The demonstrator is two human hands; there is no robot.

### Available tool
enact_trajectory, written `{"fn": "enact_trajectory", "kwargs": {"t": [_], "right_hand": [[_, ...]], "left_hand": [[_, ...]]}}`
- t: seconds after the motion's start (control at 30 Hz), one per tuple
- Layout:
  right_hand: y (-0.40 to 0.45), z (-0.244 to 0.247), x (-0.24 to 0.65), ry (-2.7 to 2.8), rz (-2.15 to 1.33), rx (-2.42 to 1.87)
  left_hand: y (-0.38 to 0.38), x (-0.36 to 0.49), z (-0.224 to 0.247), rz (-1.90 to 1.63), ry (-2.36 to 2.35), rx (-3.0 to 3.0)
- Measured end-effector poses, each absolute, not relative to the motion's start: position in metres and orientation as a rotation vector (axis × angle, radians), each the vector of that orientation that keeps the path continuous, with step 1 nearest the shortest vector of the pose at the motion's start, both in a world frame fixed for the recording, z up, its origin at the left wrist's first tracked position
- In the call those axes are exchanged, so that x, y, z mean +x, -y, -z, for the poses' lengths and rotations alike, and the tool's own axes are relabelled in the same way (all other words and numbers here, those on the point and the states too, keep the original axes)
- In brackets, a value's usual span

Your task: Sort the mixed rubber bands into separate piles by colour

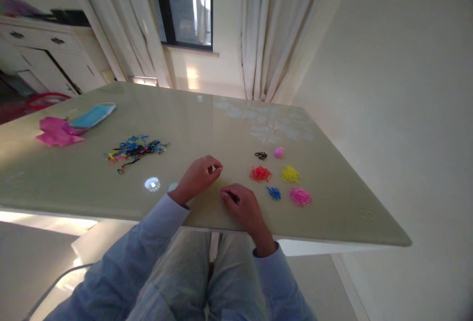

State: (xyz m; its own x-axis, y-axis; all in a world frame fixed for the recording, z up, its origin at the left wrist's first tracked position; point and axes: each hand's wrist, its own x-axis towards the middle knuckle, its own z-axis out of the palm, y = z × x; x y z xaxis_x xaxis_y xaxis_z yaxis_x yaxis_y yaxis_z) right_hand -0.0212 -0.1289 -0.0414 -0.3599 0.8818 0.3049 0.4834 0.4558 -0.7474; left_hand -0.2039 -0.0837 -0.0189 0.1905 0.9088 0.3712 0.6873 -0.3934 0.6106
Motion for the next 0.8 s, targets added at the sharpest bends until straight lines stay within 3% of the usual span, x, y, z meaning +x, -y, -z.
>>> {"fn": "enact_trajectory", "kwargs": {"t": [0.3,0.6,0.8], "right_hand": [[0.128,0.040,-0.018,2.102,-0.676,-1.177],[0.110,0.019,-0.035,2.237,-0.787,-1.347],[0.072,-0.004,-0.119,2.353,-0.710,-1.126]], "left_hand": [[0.154,-0.304,0.047,-1.188,-1.711,1.886],[0.161,-0.302,0.049,-1.378,-1.655,1.668],[0.162,-0.303,0.049,-1.451,-1.602,1.578]]}}
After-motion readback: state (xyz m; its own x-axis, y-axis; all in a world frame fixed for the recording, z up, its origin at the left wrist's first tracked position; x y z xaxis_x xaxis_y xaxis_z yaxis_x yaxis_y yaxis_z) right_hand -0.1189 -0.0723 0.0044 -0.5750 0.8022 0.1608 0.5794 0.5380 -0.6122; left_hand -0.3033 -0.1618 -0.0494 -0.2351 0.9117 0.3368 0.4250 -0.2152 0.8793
